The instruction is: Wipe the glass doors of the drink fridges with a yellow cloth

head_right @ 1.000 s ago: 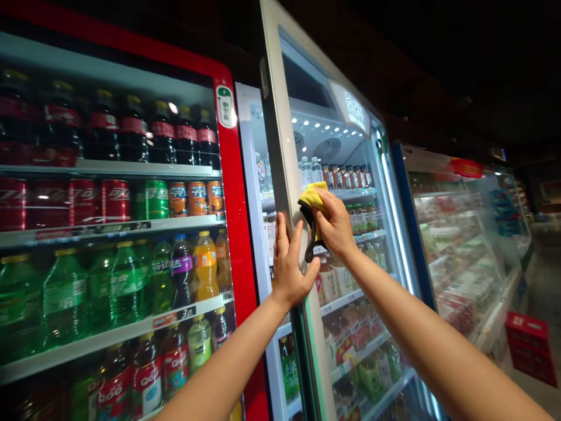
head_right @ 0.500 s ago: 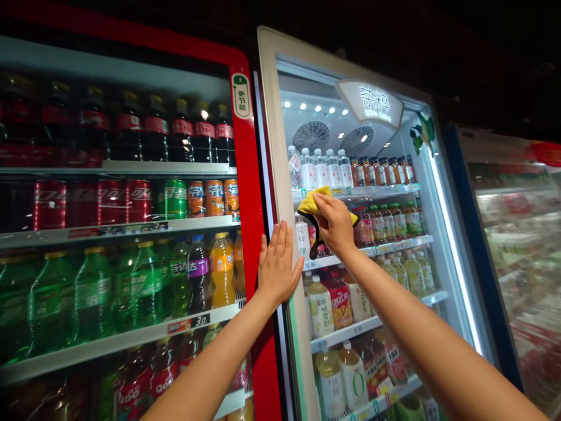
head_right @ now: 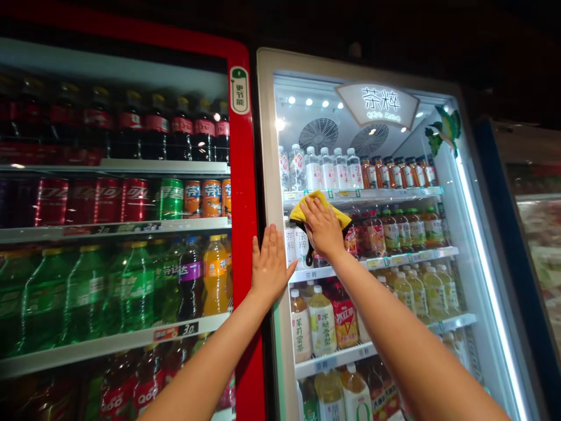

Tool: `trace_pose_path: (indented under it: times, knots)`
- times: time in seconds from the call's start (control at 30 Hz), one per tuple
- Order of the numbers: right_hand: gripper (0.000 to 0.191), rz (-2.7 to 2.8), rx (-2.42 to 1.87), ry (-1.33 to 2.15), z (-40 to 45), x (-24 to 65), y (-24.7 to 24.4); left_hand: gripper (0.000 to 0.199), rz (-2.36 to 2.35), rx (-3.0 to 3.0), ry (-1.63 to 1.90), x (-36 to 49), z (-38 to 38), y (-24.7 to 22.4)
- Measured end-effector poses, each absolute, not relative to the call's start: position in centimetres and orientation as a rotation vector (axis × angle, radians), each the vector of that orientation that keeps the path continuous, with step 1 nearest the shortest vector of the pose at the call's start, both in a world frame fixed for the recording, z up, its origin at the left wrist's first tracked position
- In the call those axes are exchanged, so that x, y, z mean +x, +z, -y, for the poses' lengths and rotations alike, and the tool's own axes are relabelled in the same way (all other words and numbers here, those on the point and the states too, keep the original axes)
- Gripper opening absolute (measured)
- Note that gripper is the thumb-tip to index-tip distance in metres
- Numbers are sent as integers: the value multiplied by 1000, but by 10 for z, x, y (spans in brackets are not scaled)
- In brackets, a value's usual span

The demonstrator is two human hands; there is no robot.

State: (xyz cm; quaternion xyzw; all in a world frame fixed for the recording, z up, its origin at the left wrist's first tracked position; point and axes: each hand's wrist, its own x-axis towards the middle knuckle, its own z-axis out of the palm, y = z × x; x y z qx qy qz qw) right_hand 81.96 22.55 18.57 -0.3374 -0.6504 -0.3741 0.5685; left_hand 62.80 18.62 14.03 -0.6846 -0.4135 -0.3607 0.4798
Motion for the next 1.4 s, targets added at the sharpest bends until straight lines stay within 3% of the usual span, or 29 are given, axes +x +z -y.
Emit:
trace_pose_path:
  times: [0.2,0.4,0.57,0.7,1.03,1.4]
  knots:
    - [71,1692,-769,-902,-223,835,189,92,1075,-1627,-744,623,-185,144]
    - [40,1611,-678,-1015,-219,864,189,92,1034,-1547,-741,617,-189,141]
    - [41,1596,-646,-956,-225,866,205,81,953,-1527,-782,616,-186,147]
    - [41,1613,-553,-925,-227,855,249,70,909,-1523,-821,623,-182,179]
    - [40,1434,-477,-898,-218,805,415,61,912,-1510,-818,650,-193,308]
    - [45,1512,-466,-924,-225,779,502,68,908,-1497,-852,646,-208,312]
